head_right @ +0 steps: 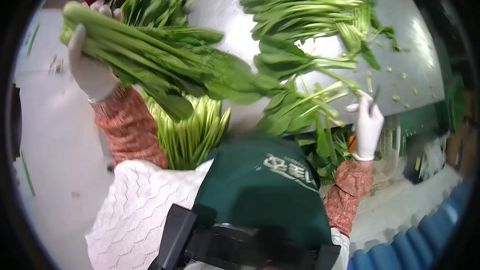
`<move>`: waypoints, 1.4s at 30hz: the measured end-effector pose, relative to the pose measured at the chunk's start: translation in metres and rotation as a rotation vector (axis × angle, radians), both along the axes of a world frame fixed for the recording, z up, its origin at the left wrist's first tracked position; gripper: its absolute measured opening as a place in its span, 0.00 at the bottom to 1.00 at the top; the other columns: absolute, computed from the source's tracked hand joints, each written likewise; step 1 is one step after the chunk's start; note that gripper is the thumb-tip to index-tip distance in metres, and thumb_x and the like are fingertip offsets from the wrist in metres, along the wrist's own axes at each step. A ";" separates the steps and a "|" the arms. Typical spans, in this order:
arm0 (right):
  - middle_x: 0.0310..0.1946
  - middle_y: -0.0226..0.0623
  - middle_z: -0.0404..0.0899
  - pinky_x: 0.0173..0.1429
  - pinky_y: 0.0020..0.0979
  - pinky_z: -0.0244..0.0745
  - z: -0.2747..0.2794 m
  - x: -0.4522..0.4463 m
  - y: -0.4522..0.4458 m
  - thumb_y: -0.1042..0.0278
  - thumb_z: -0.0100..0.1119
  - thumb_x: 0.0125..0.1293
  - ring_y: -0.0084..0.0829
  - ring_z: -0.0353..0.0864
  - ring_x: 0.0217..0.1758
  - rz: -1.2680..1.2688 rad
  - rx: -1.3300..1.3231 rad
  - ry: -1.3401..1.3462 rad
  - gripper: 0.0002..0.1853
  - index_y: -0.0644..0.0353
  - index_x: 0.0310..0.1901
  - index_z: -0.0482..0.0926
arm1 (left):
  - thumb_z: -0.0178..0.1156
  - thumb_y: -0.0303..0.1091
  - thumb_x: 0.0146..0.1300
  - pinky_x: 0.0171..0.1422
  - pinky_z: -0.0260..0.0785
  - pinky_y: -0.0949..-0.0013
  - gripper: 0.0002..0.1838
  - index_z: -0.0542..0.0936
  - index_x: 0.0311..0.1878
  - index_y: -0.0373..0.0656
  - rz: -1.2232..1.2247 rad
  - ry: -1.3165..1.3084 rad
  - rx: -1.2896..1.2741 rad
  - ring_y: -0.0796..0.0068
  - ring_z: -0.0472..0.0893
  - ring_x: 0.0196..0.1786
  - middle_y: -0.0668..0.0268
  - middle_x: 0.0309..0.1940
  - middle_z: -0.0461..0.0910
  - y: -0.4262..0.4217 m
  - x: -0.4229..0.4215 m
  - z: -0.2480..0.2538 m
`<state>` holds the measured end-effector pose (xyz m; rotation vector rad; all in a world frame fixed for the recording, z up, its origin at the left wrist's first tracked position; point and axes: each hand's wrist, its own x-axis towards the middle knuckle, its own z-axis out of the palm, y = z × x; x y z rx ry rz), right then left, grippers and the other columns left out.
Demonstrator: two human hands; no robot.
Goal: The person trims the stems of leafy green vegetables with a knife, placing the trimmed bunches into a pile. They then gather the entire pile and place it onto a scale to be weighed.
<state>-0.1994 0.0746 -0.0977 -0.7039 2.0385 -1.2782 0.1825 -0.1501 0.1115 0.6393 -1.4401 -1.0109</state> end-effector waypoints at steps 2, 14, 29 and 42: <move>0.27 0.25 0.83 0.22 0.19 0.52 -0.013 -0.004 -0.001 0.61 0.51 0.78 0.10 0.57 0.16 0.002 0.043 -0.006 0.16 0.62 0.56 0.83 | 0.56 0.34 0.68 0.67 0.75 0.52 0.23 0.72 0.62 0.31 0.385 -0.753 -0.352 0.54 0.79 0.60 0.47 0.57 0.77 0.013 0.080 0.016; 0.30 0.24 0.82 0.28 0.19 0.54 -0.018 0.029 -0.037 0.63 0.51 0.78 0.10 0.58 0.21 0.351 0.113 -0.071 0.17 0.61 0.59 0.81 | 0.70 0.26 0.54 0.67 0.67 0.68 0.33 0.70 0.65 0.35 0.470 -0.939 0.749 0.70 0.78 0.58 0.60 0.55 0.79 0.152 0.086 -0.054; 0.28 0.44 0.84 0.38 0.29 0.77 -0.024 0.071 -0.041 0.71 0.61 0.65 0.24 0.84 0.31 0.527 0.175 0.147 0.23 0.56 0.63 0.79 | 0.76 0.36 0.49 0.73 0.57 0.53 0.50 0.61 0.74 0.39 0.620 -1.840 0.035 0.51 0.67 0.71 0.51 0.70 0.67 0.130 0.109 -0.125; 0.31 0.47 0.85 0.37 0.42 0.80 -0.079 0.077 -0.109 0.43 0.70 0.56 0.43 0.87 0.33 0.825 0.425 0.677 0.56 0.74 0.74 0.53 | 0.73 0.32 0.56 0.72 0.61 0.54 0.41 0.65 0.72 0.37 0.133 -1.435 -0.339 0.48 0.69 0.69 0.47 0.69 0.67 0.017 -0.007 -0.119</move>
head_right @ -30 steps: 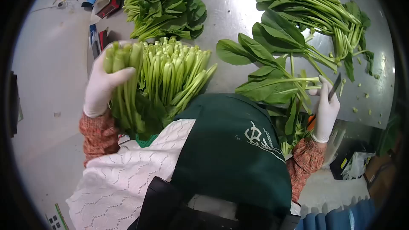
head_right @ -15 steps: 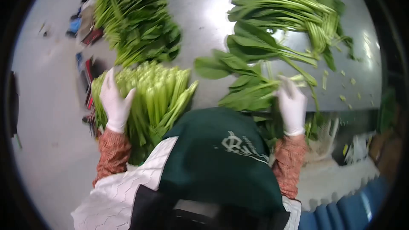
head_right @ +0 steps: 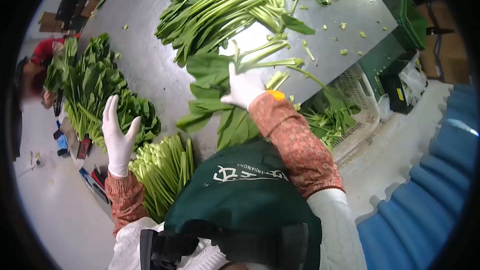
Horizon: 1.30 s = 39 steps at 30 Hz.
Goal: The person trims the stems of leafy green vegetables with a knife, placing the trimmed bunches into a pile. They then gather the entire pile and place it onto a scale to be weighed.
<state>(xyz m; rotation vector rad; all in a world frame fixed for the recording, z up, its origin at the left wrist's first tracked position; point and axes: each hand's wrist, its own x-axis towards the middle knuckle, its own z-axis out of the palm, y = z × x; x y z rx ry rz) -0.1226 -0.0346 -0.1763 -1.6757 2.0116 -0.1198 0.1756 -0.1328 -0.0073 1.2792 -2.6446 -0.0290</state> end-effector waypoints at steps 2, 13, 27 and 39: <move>0.30 0.45 0.85 0.37 0.42 0.80 -0.004 0.000 0.023 0.48 0.71 0.56 0.42 0.87 0.33 0.078 -0.064 0.048 0.49 0.71 0.70 0.60 | 0.71 0.30 0.57 0.75 0.59 0.56 0.40 0.65 0.73 0.40 -0.084 0.013 0.076 0.51 0.68 0.71 0.51 0.71 0.67 -0.008 -0.029 0.001; 0.26 0.41 0.83 0.37 0.46 0.79 -0.019 -0.097 0.247 0.58 0.72 0.54 0.45 0.86 0.31 -0.234 0.262 0.255 0.28 0.54 0.56 0.76 | 0.71 0.40 0.56 0.70 0.64 0.55 0.38 0.70 0.68 0.39 -0.438 -0.046 0.255 0.51 0.73 0.64 0.51 0.63 0.74 -0.066 -0.129 -0.024; 0.25 0.45 0.83 0.38 0.47 0.78 0.020 -0.104 0.252 0.56 0.67 0.59 0.48 0.84 0.30 -0.482 0.236 0.183 0.28 0.49 0.62 0.78 | 0.72 0.60 0.43 0.71 0.61 0.51 0.52 0.66 0.68 0.38 -0.209 -0.067 0.385 0.51 0.71 0.64 0.49 0.61 0.71 -0.164 -0.304 -0.160; 0.29 0.48 0.83 0.38 0.30 0.77 0.022 -0.139 0.110 0.69 0.63 0.67 0.30 0.86 0.31 -0.880 -0.622 -0.421 0.12 0.58 0.50 0.85 | 0.75 0.53 0.45 0.70 0.60 0.51 0.51 0.64 0.70 0.37 -0.399 -0.007 0.375 0.49 0.68 0.67 0.48 0.65 0.68 -0.005 -0.220 -0.153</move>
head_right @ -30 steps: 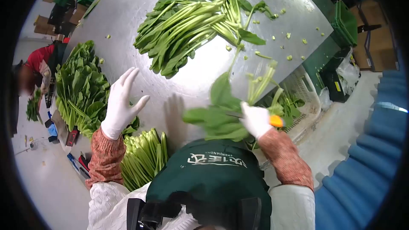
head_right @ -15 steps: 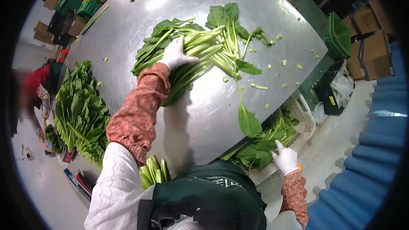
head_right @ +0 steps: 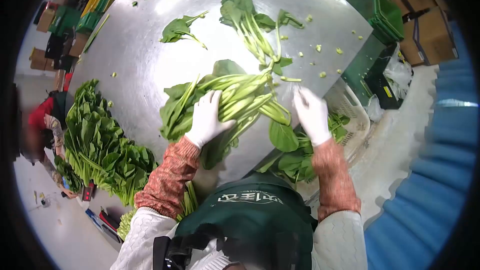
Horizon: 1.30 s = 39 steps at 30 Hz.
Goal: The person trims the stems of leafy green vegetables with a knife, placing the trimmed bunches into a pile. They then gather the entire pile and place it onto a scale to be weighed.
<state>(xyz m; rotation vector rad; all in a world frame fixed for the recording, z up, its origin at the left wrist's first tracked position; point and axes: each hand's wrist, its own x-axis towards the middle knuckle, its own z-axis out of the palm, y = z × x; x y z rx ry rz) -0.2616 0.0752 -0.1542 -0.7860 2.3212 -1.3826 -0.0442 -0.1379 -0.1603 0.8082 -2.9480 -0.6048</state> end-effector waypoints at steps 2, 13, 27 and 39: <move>0.33 0.49 0.85 0.42 0.33 0.79 -0.019 -0.037 -0.043 0.67 0.61 0.67 0.36 0.88 0.36 -0.079 -0.125 0.205 0.11 0.58 0.48 0.85 | 0.76 0.51 0.46 0.70 0.61 0.50 0.51 0.64 0.70 0.37 -0.019 -0.039 0.022 0.49 0.68 0.67 0.48 0.65 0.68 0.009 0.005 0.006; 0.39 0.44 0.84 0.49 0.36 0.77 -0.020 -0.083 -0.117 0.53 0.69 0.55 0.40 0.85 0.43 0.026 0.080 0.139 0.21 0.64 0.43 0.84 | 0.76 0.42 0.50 0.68 0.65 0.52 0.38 0.73 0.63 0.37 0.000 0.337 0.063 0.47 0.76 0.61 0.50 0.57 0.78 -0.009 0.017 0.061; 0.42 0.45 0.86 0.39 0.28 0.79 0.102 0.027 -0.004 0.78 0.59 0.67 0.30 0.87 0.37 -0.098 -0.260 0.317 0.14 0.65 0.53 0.82 | 0.66 0.31 0.61 0.41 0.76 0.60 0.13 0.77 0.48 0.40 -0.120 0.497 -0.040 0.52 0.83 0.37 0.54 0.36 0.81 0.050 -0.054 0.108; 0.20 0.32 0.80 0.31 0.26 0.71 0.061 0.031 0.025 0.65 0.52 0.75 0.18 0.78 0.22 -0.223 -0.160 -0.262 0.13 0.65 0.45 0.85 | 0.66 0.36 0.66 0.44 0.75 0.63 0.17 0.76 0.51 0.35 -0.106 0.319 0.804 0.63 0.82 0.36 0.53 0.37 0.82 0.066 -0.032 0.165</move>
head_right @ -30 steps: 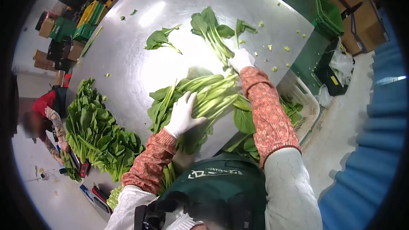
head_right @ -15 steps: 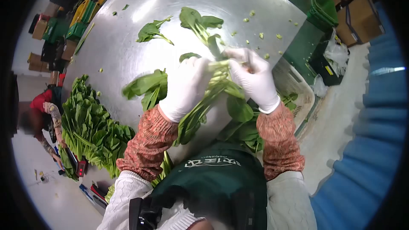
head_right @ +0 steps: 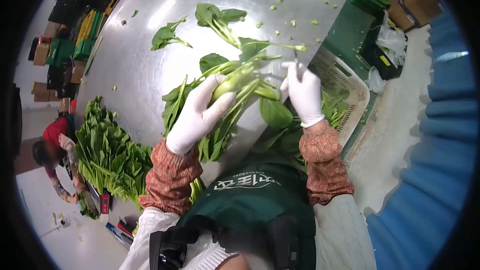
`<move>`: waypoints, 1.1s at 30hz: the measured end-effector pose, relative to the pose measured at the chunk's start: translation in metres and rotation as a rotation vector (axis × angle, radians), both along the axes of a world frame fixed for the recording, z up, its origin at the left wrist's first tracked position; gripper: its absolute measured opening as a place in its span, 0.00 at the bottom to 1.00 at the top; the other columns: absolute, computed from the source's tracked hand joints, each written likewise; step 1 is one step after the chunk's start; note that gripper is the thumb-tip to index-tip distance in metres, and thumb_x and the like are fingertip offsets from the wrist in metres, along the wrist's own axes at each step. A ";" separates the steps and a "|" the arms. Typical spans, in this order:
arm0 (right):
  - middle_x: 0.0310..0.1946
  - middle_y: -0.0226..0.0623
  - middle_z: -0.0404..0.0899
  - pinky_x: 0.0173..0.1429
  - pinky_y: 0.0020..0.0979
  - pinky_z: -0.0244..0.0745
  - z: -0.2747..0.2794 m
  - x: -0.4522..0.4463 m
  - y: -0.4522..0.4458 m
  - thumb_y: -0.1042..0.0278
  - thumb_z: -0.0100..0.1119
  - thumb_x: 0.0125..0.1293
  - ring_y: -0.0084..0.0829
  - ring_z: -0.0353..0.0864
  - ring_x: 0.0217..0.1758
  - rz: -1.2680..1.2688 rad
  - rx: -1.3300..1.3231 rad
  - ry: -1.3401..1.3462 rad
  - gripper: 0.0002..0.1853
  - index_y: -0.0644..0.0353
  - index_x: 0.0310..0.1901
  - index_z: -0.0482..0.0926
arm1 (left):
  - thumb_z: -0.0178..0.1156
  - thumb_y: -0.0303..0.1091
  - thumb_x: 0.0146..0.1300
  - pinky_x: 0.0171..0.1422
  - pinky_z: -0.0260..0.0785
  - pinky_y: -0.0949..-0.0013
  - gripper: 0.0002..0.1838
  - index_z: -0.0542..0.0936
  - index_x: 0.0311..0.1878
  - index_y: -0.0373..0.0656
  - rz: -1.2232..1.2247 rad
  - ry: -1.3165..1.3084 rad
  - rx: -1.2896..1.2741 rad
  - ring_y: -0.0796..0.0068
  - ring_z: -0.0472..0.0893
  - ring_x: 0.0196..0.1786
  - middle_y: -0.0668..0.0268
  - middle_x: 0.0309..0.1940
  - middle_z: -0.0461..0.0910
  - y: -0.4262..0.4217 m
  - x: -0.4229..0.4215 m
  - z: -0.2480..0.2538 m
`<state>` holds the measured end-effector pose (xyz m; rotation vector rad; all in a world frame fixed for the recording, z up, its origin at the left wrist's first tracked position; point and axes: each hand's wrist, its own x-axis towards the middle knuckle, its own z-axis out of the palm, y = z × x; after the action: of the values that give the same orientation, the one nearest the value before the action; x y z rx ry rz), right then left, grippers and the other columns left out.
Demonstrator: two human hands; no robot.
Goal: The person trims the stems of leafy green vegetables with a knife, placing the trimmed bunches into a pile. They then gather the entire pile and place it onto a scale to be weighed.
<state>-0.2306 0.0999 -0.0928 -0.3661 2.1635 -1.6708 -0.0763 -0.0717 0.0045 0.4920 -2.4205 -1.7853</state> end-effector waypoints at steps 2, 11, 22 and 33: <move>0.21 0.30 0.79 0.33 0.24 0.71 0.015 0.001 -0.008 0.66 0.54 0.75 0.14 0.78 0.26 0.007 -0.115 0.003 0.12 0.65 0.45 0.85 | 0.68 0.34 0.64 0.45 0.73 0.70 0.17 0.77 0.52 0.36 -0.007 -0.054 -0.037 0.76 0.78 0.38 0.63 0.37 0.81 -0.002 0.006 -0.012; 0.40 0.45 0.86 0.49 0.43 0.79 -0.039 -0.066 -0.151 0.52 0.58 0.65 0.49 0.84 0.42 0.407 0.570 0.675 0.16 0.52 0.46 0.85 | 0.69 0.27 0.54 0.40 0.77 0.66 0.11 0.84 0.42 0.44 0.110 0.020 -0.357 0.65 0.86 0.32 0.56 0.30 0.85 -0.019 0.025 -0.036; 0.33 0.33 0.85 0.44 0.26 0.77 -0.083 -0.102 -0.158 0.67 0.65 0.65 0.22 0.83 0.37 0.423 0.132 0.240 0.13 0.67 0.47 0.84 | 0.67 0.22 0.46 0.42 0.77 0.61 0.18 0.83 0.44 0.46 0.377 0.240 -0.434 0.57 0.85 0.35 0.56 0.32 0.84 -0.061 0.046 -0.046; 0.33 0.32 0.85 0.43 0.22 0.78 0.091 0.022 -0.078 0.74 0.61 0.71 0.22 0.85 0.37 0.457 -0.386 -0.184 0.09 0.69 0.49 0.82 | 0.72 0.26 0.43 0.48 0.75 0.61 0.26 0.81 0.51 0.44 0.296 0.440 -1.023 0.58 0.82 0.43 0.60 0.43 0.81 -0.037 0.009 -0.013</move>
<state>-0.2086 0.0219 -0.0015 -0.7202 1.4776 -1.7557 -0.0671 -0.1092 -0.0084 0.2613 -2.3565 -0.3442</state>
